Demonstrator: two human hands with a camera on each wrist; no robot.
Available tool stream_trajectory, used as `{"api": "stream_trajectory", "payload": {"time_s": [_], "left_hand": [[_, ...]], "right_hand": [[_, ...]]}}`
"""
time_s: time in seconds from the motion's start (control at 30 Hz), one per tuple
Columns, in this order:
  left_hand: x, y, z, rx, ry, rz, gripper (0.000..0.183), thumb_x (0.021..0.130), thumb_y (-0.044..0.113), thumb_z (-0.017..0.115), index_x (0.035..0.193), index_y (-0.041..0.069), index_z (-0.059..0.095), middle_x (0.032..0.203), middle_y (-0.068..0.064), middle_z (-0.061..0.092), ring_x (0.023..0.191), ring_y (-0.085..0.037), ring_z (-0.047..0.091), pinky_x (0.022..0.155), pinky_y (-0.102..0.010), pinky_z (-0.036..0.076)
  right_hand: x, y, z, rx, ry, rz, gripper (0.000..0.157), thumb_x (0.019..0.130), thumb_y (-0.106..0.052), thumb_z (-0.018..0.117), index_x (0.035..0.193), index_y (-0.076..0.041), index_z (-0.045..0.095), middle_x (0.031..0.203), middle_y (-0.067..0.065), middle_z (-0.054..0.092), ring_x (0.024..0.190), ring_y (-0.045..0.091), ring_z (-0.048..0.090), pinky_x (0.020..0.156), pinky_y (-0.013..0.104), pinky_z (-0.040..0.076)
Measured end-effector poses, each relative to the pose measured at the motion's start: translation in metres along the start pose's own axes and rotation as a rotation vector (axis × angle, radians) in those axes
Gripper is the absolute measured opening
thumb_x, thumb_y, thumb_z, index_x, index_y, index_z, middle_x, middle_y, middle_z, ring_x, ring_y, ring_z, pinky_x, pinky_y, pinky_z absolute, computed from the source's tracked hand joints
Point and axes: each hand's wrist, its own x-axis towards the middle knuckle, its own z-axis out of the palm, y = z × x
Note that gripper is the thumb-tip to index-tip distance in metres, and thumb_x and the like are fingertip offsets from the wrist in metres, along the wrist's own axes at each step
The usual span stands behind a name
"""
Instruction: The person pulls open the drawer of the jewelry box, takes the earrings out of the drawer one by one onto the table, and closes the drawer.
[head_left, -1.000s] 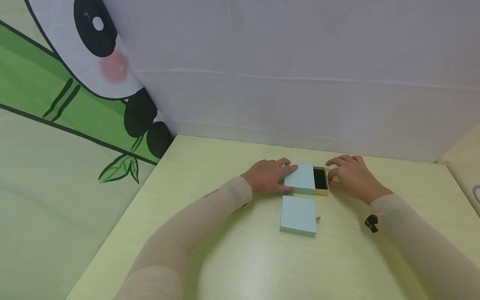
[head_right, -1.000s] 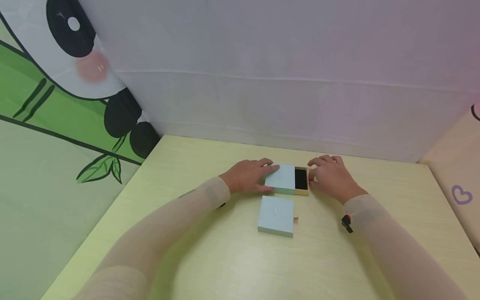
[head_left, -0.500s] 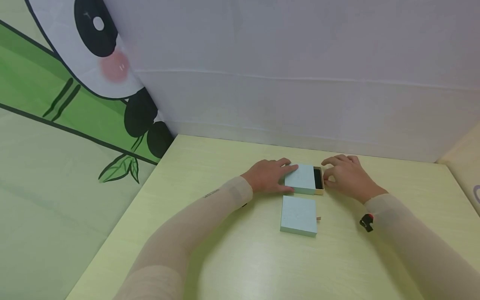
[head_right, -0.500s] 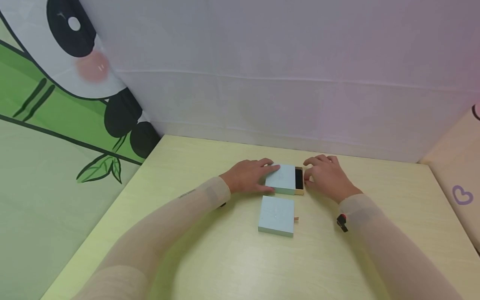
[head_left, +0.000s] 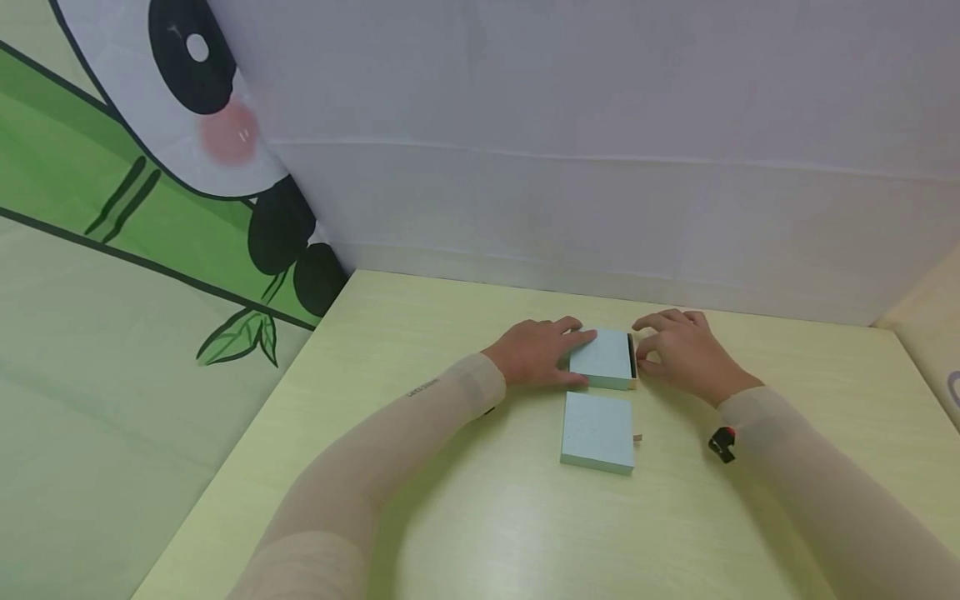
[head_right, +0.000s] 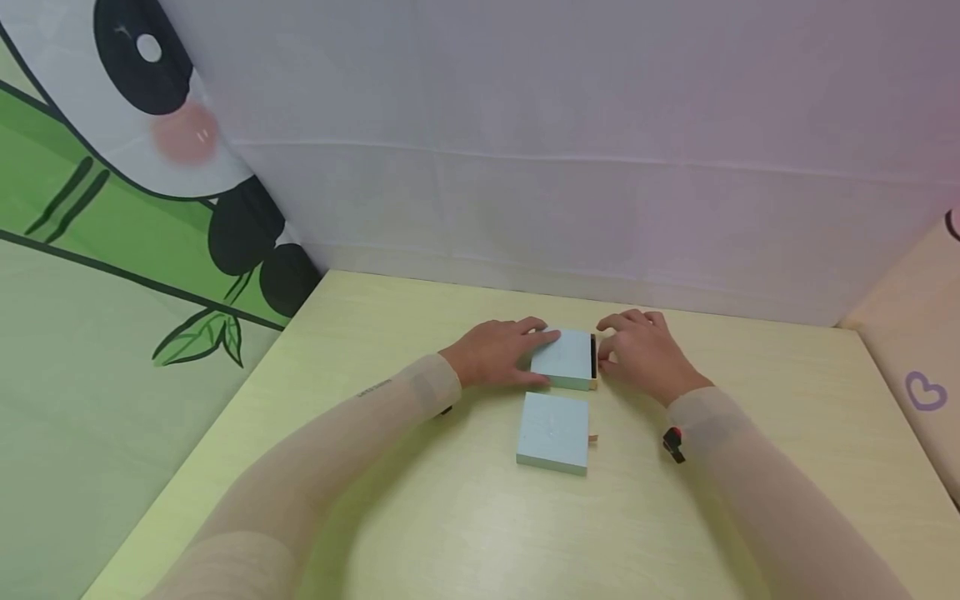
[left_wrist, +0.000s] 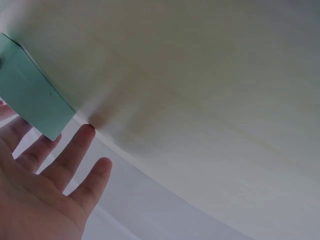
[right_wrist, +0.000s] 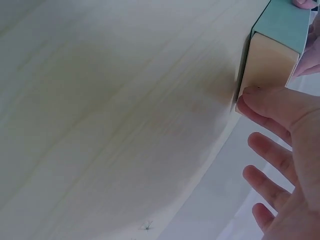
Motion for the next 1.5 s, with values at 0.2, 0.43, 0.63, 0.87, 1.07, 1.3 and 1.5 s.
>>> {"api": "stream_trajectory", "payload": {"time_s": [0.2,0.43,0.63,0.87,1.07,1.3,1.5], "left_hand": [[0.0,0.001,0.001,0.002,-0.004,0.0,0.09,0.112,0.078,0.065,0.186,0.032,0.041,0.183,0.0,0.053,0.14,-0.023,0.079,0.118,-0.041,0.064],[-0.001,0.002,0.001,0.0,-0.008,0.002,0.09,0.112,0.078,0.065,0.186,0.032,0.041,0.184,-0.001,0.053,0.142,-0.024,0.078,0.119,-0.043,0.065],[-0.002,0.003,0.001,0.012,-0.005,0.01,0.09,0.112,0.078,0.065,0.185,0.032,0.042,0.183,-0.001,0.054,0.142,-0.024,0.079,0.12,-0.042,0.065],[-0.004,0.003,0.002,0.031,0.004,0.026,0.091,0.112,0.079,0.064,0.185,0.03,0.042,0.183,-0.002,0.054,0.153,-0.026,0.072,0.128,-0.044,0.06],[-0.005,0.0,0.005,0.019,0.006,0.038,0.101,0.11,0.082,0.065,0.188,0.024,0.034,0.184,-0.003,0.053,0.16,-0.025,0.067,0.132,-0.044,0.057],[-0.009,-0.008,0.005,-0.022,0.032,0.021,0.106,0.108,0.087,0.061,0.189,0.024,0.031,0.189,-0.004,0.046,0.166,-0.027,0.061,0.136,-0.046,0.054],[-0.024,-0.017,0.001,-0.088,0.06,0.031,0.102,0.109,0.084,0.064,0.188,0.026,0.035,0.191,-0.003,0.044,0.17,-0.027,0.057,0.139,-0.048,0.051]], "right_hand": [[0.004,-0.006,0.004,0.013,0.001,0.003,0.009,0.105,-0.016,0.087,0.102,-0.019,0.095,0.159,0.018,0.074,0.152,0.051,0.061,0.122,0.075,0.043],[0.004,-0.011,0.005,0.0,-0.012,0.025,0.008,0.105,-0.015,0.087,0.103,-0.018,0.095,0.161,0.018,0.072,0.155,0.052,0.06,0.123,0.076,0.043],[0.002,-0.013,0.005,0.002,-0.006,0.023,0.009,0.104,-0.015,0.087,0.103,-0.018,0.095,0.16,0.018,0.073,0.154,0.051,0.061,0.122,0.075,0.044],[-0.001,-0.014,0.008,0.001,0.005,0.019,0.009,0.105,-0.015,0.087,0.103,-0.019,0.094,0.159,0.018,0.074,0.151,0.05,0.062,0.122,0.075,0.044],[-0.004,-0.014,0.01,0.007,0.003,0.021,0.009,0.106,-0.016,0.086,0.103,-0.019,0.094,0.158,0.017,0.075,0.151,0.05,0.063,0.121,0.074,0.044],[-0.014,-0.01,0.005,-0.002,0.009,0.018,0.007,0.106,-0.022,0.086,0.106,-0.022,0.094,0.157,0.016,0.076,0.152,0.05,0.063,0.121,0.076,0.044],[-0.033,-0.006,-0.002,0.009,0.027,0.032,0.007,0.104,-0.024,0.089,0.11,-0.022,0.093,0.156,0.016,0.076,0.152,0.05,0.061,0.121,0.076,0.042]]}}
